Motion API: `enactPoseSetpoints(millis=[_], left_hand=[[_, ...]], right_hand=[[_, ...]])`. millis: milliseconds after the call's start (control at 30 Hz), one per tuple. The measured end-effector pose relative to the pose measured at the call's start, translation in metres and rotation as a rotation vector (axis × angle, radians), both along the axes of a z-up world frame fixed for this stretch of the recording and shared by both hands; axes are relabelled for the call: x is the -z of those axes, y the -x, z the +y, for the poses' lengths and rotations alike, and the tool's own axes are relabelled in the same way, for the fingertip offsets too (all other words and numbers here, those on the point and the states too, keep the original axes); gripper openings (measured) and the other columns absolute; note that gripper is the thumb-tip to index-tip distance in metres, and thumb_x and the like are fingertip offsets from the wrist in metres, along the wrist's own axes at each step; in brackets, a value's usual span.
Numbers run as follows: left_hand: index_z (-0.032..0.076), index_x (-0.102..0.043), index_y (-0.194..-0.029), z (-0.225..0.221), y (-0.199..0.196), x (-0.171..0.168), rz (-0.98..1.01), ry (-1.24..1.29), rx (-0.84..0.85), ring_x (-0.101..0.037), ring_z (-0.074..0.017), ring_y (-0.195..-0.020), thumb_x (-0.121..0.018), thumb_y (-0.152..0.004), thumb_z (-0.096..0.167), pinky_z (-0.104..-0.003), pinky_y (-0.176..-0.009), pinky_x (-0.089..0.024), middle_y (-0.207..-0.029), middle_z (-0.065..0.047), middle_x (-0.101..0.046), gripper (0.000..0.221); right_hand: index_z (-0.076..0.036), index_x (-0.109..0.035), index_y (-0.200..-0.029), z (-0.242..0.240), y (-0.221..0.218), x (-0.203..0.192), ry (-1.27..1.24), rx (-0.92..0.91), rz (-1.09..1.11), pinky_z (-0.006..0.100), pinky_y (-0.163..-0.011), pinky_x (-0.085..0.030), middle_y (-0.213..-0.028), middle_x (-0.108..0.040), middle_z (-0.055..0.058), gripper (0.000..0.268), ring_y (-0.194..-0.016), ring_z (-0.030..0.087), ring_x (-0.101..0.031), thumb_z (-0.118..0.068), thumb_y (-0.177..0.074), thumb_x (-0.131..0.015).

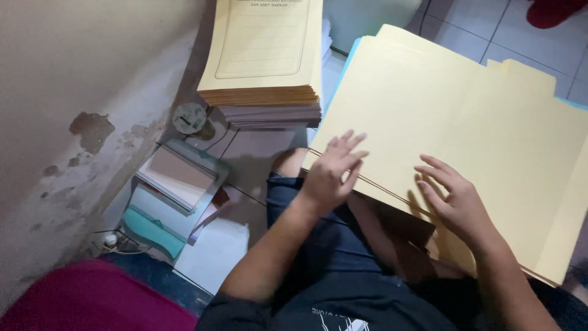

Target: Manually folding manila folders from flat blanks into their finished form by hand.

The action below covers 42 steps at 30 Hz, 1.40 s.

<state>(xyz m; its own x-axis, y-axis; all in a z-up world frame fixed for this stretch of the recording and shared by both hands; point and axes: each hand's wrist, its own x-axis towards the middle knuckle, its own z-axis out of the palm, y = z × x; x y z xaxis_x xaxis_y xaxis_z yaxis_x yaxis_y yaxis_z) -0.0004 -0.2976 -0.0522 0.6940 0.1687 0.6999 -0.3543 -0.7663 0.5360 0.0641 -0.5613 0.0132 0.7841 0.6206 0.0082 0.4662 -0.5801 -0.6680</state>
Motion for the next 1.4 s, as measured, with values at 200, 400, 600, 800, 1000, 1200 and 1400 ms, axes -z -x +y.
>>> enactPoseSetpoints(millis=[200,400,600,800,1000,1200,1400], left_hand=[[0.026,-0.068,-0.133,-0.155,-0.019,0.033,0.206,-0.374,0.524,-0.047,-0.0335,-0.150,-0.056,-0.102,0.041,-0.057,-0.123,-0.039,-0.157,-0.005,-0.051,0.036],[0.035,-0.049,-0.152,-0.164,-0.025,0.018,0.440,-0.611,0.617,-0.026,-0.0322,-0.158,-0.077,-0.076,0.079,-0.061,-0.126,-0.017,-0.167,-0.007,-0.034,0.092],[0.035,-0.045,-0.155,-0.162,-0.025,0.019,0.431,-0.662,0.625,-0.024,-0.0335,-0.159,-0.091,-0.064,0.083,-0.063,-0.124,-0.020,-0.169,-0.005,-0.031,0.113],[0.033,-0.045,-0.155,-0.158,-0.024,0.011,0.429,-0.648,0.671,-0.025,-0.0363,-0.158,-0.091,-0.065,0.079,-0.065,-0.124,-0.020,-0.169,-0.010,-0.031,0.111],[0.031,-0.060,-0.146,-0.152,-0.027,0.010,0.453,-0.531,0.761,-0.025,-0.0393,-0.157,-0.084,-0.071,0.075,-0.068,-0.123,-0.017,-0.165,-0.015,-0.035,0.090],[0.028,-0.073,-0.132,-0.146,-0.023,-0.002,0.432,-0.410,0.803,-0.031,-0.0409,-0.154,-0.072,-0.076,0.075,-0.068,-0.124,-0.015,-0.159,-0.015,-0.043,0.073],[0.028,-0.084,-0.110,-0.147,-0.027,0.004,0.565,-0.161,0.871,-0.031,-0.0391,-0.153,-0.044,-0.096,0.058,-0.060,-0.123,-0.009,-0.149,-0.016,-0.057,0.053]], right_hand=[[0.000,-0.065,-0.130,-0.138,0.055,0.050,0.212,-0.036,-0.452,0.048,-0.108,-0.049,-0.137,-0.063,0.022,0.041,-0.124,0.037,-0.061,-0.016,-0.093,-0.066],[-0.012,-0.049,-0.153,-0.179,0.084,0.070,0.177,-0.059,-0.438,0.052,-0.120,-0.038,-0.164,-0.041,0.018,0.083,-0.149,0.039,-0.041,-0.033,-0.079,-0.078],[-0.010,-0.057,-0.146,-0.177,0.080,0.072,0.132,-0.037,-0.507,0.050,-0.120,-0.041,-0.157,-0.050,0.019,0.076,-0.143,0.037,-0.048,-0.036,-0.079,-0.079],[-0.009,-0.058,-0.145,-0.168,0.080,0.063,0.172,-0.027,-0.515,0.051,-0.120,-0.039,-0.154,-0.052,0.020,0.075,-0.142,0.039,-0.049,-0.036,-0.078,-0.079],[-0.014,-0.061,-0.143,-0.179,0.069,0.071,0.114,-0.032,-0.335,0.049,-0.121,-0.039,-0.159,-0.049,0.016,0.075,-0.144,0.036,-0.046,-0.034,-0.074,-0.082],[-0.015,-0.071,-0.129,-0.177,0.068,0.053,0.142,-0.011,-0.153,0.043,-0.124,-0.034,-0.156,-0.054,0.013,0.056,-0.149,0.029,-0.046,-0.030,-0.076,-0.081],[-0.004,-0.075,-0.122,-0.158,0.079,0.024,-0.004,0.113,-0.083,0.035,-0.109,-0.049,-0.126,-0.074,0.014,0.030,-0.120,0.025,-0.068,-0.012,-0.096,-0.063]])
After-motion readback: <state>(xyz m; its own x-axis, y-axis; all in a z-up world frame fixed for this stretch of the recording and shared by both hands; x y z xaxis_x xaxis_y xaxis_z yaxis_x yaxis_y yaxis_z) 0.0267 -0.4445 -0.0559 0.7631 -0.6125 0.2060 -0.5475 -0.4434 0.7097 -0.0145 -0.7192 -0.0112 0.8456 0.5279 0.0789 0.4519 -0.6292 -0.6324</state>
